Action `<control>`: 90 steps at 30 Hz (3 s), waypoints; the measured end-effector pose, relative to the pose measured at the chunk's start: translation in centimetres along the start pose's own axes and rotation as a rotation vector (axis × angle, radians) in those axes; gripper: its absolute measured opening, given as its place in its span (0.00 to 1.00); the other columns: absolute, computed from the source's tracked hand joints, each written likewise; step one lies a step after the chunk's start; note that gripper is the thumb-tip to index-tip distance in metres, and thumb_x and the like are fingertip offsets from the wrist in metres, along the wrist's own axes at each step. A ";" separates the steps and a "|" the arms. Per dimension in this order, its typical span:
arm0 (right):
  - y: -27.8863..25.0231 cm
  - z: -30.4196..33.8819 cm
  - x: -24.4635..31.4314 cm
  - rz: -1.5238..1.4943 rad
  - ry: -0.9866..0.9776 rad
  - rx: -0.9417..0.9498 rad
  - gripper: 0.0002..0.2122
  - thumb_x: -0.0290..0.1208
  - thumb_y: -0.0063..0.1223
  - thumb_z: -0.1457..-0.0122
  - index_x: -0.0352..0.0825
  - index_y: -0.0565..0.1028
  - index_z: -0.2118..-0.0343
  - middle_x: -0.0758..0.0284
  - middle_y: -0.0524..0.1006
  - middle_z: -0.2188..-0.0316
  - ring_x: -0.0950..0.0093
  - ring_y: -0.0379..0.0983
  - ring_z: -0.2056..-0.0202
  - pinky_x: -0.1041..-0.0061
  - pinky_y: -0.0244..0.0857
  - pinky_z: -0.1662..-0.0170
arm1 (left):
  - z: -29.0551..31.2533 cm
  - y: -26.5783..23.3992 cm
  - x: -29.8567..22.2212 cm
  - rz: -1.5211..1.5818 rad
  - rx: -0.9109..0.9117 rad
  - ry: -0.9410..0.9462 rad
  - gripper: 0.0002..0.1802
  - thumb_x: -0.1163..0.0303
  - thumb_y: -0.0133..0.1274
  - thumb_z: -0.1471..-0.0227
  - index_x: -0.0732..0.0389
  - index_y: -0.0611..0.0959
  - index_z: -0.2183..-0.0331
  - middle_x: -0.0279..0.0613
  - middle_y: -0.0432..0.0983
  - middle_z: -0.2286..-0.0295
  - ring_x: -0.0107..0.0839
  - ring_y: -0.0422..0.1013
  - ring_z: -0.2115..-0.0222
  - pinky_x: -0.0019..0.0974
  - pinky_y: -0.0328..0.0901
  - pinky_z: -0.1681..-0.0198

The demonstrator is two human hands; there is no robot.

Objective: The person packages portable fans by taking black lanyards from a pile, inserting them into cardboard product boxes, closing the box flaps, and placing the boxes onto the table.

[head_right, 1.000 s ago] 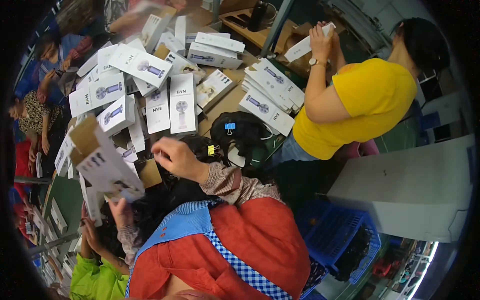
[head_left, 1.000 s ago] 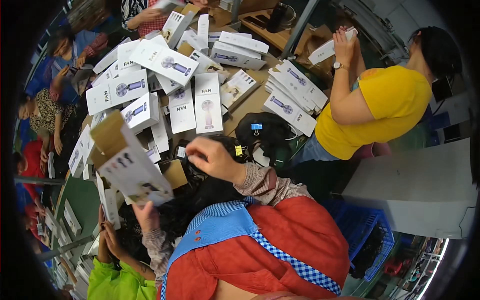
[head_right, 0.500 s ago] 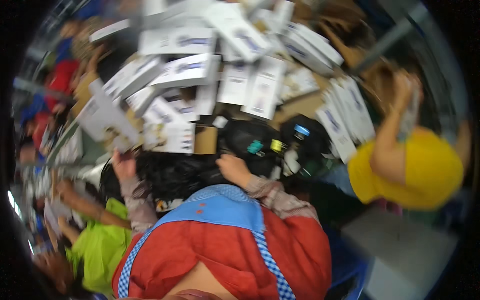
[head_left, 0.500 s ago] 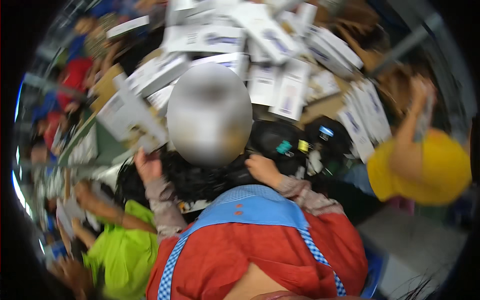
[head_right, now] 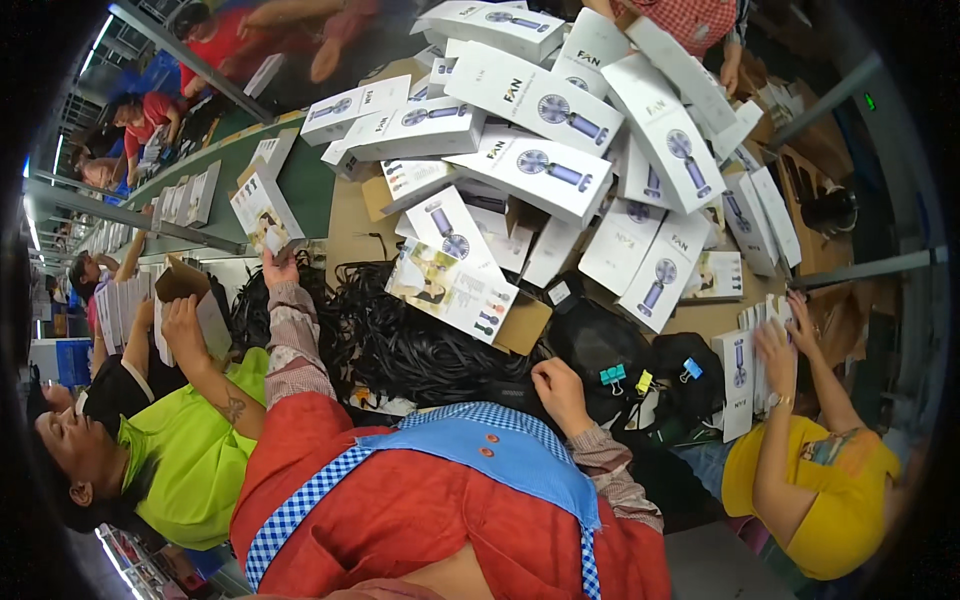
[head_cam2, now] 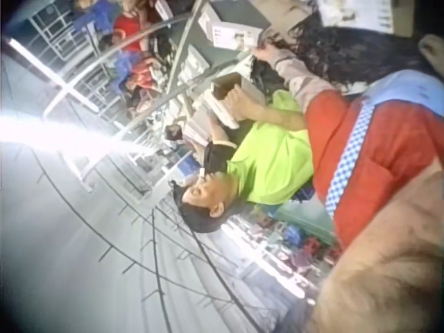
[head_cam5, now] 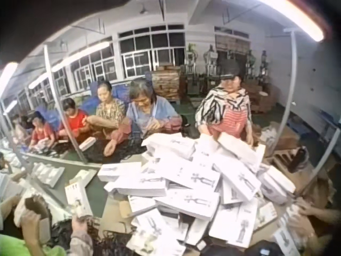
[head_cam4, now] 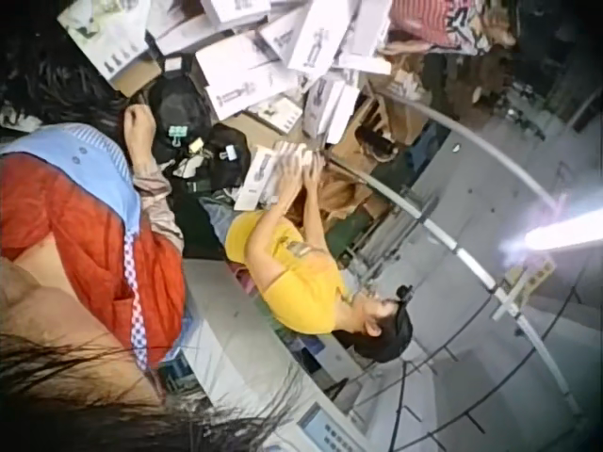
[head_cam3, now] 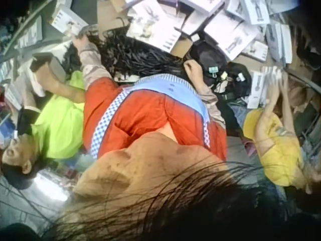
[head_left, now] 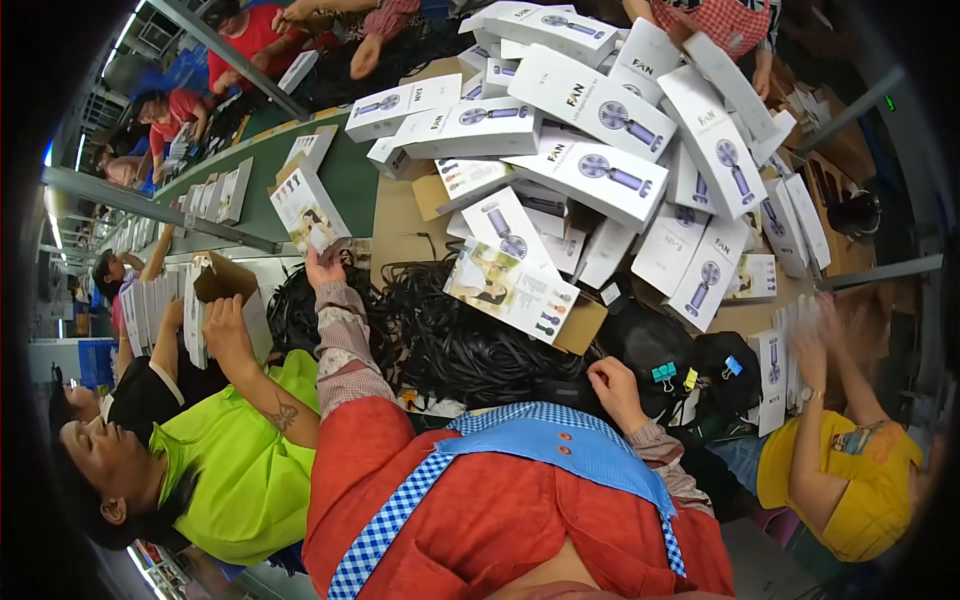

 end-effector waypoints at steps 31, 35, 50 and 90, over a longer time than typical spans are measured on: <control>0.6 -0.9 0.5 -0.058 0.032 -0.051 0.06 0.22 0.54 0.53 0.32 0.74 0.70 0.65 0.70 0.78 0.73 0.68 0.79 0.77 0.62 0.75 | 19.0 5.7 4.6 -0.565 0.155 0.180 0.17 0.79 0.48 0.49 0.68 0.68 0.56 0.46 0.68 0.64 0.33 0.70 0.66 0.30 0.70 0.63; 2.1 -1.2 0.9 0.112 -0.208 -0.039 0.08 0.23 0.54 0.54 0.34 0.74 0.68 0.64 0.71 0.75 0.67 0.71 0.75 0.72 0.65 0.73 | 23.3 5.6 4.2 -0.620 0.176 0.104 0.17 0.78 0.49 0.49 0.68 0.68 0.56 0.44 0.68 0.64 0.31 0.71 0.66 0.28 0.69 0.65; -4.9 1.2 4.0 -0.390 -0.146 -0.250 0.02 0.19 0.52 0.52 0.29 0.72 0.75 0.69 0.68 0.73 0.82 0.64 0.76 0.84 0.58 0.73 | 33.6 13.3 1.8 -0.628 0.485 0.230 0.16 0.80 0.46 0.49 0.67 0.70 0.56 0.41 0.69 0.64 0.29 0.69 0.65 0.29 0.66 0.61; -6.1 3.2 1.7 -0.817 -0.151 0.098 0.06 0.27 0.53 0.46 0.32 0.71 0.67 0.75 0.70 0.77 0.84 0.66 0.72 0.79 0.62 0.69 | 54.7 20.6 11.8 -0.736 1.567 -0.652 0.07 0.72 0.46 0.46 0.66 0.74 0.71 0.34 0.71 0.71 0.22 0.67 0.67 0.25 0.61 0.61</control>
Point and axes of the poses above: each hand's wrist, its own z-axis away from the middle knuckle, its own y-axis out of the palm, x = y × z, the point moved 3 cm from there along -z, towards the middle knuckle
